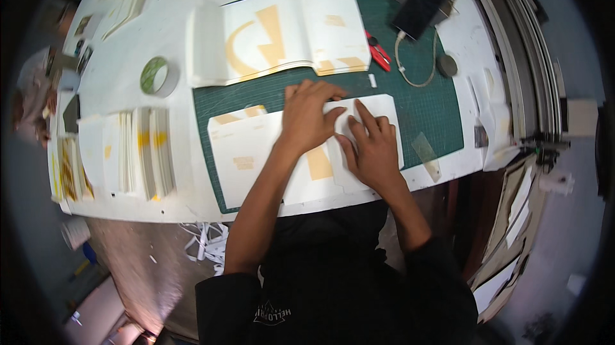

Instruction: The person assembles books by hand, placing yellow paper inserts into the center of open book blocks and smoothing the pages. They handle the books one at a time, flipping them over to check alignment and repeating the process for multiple units on a green cutting mat.

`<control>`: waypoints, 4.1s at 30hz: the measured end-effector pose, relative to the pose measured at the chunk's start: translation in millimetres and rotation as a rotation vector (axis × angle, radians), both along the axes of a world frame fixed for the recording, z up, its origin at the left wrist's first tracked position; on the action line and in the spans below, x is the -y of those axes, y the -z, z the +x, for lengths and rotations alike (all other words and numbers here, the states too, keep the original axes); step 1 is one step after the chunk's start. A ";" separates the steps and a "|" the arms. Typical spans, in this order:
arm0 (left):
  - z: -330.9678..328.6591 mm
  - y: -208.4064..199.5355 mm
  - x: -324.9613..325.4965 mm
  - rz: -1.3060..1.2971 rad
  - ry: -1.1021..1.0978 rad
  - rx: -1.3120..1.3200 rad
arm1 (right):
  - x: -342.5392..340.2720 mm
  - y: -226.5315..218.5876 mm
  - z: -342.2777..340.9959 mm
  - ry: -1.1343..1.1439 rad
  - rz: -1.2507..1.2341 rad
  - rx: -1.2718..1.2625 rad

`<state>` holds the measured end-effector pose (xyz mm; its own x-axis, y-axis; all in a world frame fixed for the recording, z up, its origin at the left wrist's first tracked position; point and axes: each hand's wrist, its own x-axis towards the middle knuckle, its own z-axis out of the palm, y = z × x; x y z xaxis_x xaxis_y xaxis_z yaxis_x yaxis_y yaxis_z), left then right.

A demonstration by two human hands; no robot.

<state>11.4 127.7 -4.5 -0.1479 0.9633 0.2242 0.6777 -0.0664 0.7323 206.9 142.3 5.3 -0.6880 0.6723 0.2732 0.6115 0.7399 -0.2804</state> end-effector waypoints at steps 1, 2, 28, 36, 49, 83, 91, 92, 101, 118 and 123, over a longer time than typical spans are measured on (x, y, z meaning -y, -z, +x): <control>1.5 -2.0 -0.6 -0.009 0.011 -0.013 | 0.7 -1.6 2.3 0.007 -0.028 -0.010; 1.2 -1.8 1.8 -0.019 0.014 -0.031 | 3.6 0.1 2.8 0.015 -0.033 -0.017; 6.7 -6.7 3.6 0.003 0.111 -0.156 | 11.6 -5.8 16.3 -0.006 -0.114 -0.049; 5.7 -4.7 1.7 0.002 0.122 -0.206 | -46.9 -7.6 17.5 -0.146 -0.248 -0.105; 7.1 1.0 3.1 -0.020 0.112 -0.199 | 18.5 -16.4 74.1 -0.046 -0.352 -0.036; 3.5 -0.1 4.2 -0.042 0.051 -0.043 | 68.1 8.4 68.9 -0.010 -0.141 -0.038; 4.8 -2.7 3.7 -0.063 0.055 -0.054 | 64.6 3.1 71.1 -0.042 -0.188 -0.016; 5.3 -3.1 3.7 -0.068 0.053 -0.057 | 64.2 2.5 72.5 -0.043 -0.189 0.002; 4.6 -0.9 3.2 -0.061 0.064 -0.092 | 61.3 8.7 74.7 -0.082 -0.186 -0.046; 6.4 -3.1 4.1 -0.043 0.097 -0.180 | 67.2 9.0 63.8 -0.001 -0.143 -0.102; 18.7 -2.1 17.4 0.062 0.100 -0.398 | 67.4 9.2 63.6 0.006 -0.149 -0.100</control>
